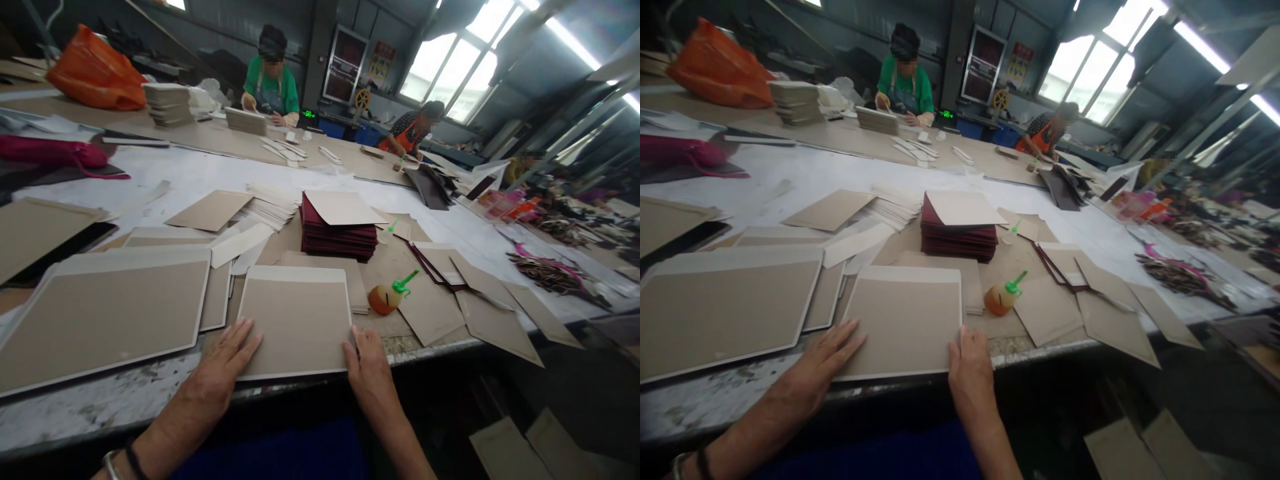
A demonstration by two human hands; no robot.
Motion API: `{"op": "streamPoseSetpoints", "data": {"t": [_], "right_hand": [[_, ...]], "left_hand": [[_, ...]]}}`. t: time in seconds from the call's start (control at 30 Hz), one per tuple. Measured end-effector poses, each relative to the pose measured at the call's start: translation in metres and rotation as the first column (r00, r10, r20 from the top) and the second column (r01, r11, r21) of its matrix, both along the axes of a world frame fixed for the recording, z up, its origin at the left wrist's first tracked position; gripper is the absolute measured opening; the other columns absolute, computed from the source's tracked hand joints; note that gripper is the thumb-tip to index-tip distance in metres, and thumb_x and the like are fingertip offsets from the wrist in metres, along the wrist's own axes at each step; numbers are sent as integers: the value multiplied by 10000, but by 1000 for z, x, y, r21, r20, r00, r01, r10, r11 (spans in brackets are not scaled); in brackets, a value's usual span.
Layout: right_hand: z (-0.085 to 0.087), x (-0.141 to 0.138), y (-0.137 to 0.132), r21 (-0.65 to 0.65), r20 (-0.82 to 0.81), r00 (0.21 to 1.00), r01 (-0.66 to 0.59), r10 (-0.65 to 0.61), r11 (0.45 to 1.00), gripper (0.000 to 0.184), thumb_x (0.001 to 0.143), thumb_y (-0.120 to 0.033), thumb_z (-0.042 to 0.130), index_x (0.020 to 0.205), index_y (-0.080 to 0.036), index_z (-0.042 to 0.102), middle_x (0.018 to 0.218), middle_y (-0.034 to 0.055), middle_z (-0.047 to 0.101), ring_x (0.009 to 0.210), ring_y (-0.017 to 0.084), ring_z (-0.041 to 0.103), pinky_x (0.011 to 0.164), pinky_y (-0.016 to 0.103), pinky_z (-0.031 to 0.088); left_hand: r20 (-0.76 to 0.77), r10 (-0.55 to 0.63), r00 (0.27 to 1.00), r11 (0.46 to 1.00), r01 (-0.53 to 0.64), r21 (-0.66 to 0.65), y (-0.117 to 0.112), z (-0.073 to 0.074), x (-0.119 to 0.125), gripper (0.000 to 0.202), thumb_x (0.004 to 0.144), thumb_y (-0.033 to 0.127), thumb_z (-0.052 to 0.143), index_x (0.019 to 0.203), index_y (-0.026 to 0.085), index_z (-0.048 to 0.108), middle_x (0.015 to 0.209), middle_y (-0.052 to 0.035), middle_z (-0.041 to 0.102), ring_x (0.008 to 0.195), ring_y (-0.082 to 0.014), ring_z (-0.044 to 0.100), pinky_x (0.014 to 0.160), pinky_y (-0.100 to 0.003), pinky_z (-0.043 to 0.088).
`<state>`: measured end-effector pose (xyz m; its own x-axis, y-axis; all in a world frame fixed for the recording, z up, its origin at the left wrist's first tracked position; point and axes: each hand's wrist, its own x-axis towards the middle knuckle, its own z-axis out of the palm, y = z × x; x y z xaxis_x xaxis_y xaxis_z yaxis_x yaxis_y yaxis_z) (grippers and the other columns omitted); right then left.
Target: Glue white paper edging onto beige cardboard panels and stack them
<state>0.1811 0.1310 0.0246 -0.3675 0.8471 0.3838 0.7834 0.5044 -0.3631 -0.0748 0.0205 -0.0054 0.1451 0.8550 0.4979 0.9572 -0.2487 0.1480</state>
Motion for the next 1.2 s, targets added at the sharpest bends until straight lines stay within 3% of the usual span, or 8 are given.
{"op": "streamPoseSetpoints", "data": {"t": [0.33, 0.8, 1.0, 1.2], "right_hand": [[1, -2, -2, 9, 23, 1000, -3, 2, 1000, 288, 873, -208, 368, 1052, -127, 579, 802, 96, 534, 768, 224, 505, 699, 379, 481], [-3, -3, -1, 5, 126, 992, 3, -4, 1000, 304, 877, -176, 351, 1075, -59, 550, 832, 124, 513, 801, 244, 480, 725, 403, 471], [-8, -3, 0, 19, 95, 995, -13, 11, 1000, 283, 879, -192, 363, 1074, -104, 548, 829, 105, 502, 802, 239, 477, 743, 398, 461], [-4, 3, 3, -34, -12, 998, -55, 55, 998, 322, 848, -140, 342, 1072, -90, 568, 797, 95, 504, 769, 220, 495, 722, 386, 464]], "left_hand": [[-36, -51, 998, 999, 51, 4, 2, 3, -6, 667, 728, -41, 288, 1342, 213, 353, 1397, -81, 375, 1283, -221, 334, 1025, -373, 373], [-24, -19, 1000, 999, 20, 26, 3, -3, -1, 726, 738, -58, 254, 1396, 242, 200, 1429, -83, 324, 1300, -225, 306, 1038, -400, 346], [-55, 7, 998, 1000, -6, 23, 2, 6, 2, 736, 737, -84, 244, 1400, 228, 178, 1354, -123, 435, 1296, -216, 312, 1007, -391, 392], [4, -21, 1000, 1000, 21, -17, -1, 12, 1, 608, 806, 11, 293, 1384, 192, 243, 1390, -119, 386, 1315, -221, 278, 1040, -413, 344]]}}
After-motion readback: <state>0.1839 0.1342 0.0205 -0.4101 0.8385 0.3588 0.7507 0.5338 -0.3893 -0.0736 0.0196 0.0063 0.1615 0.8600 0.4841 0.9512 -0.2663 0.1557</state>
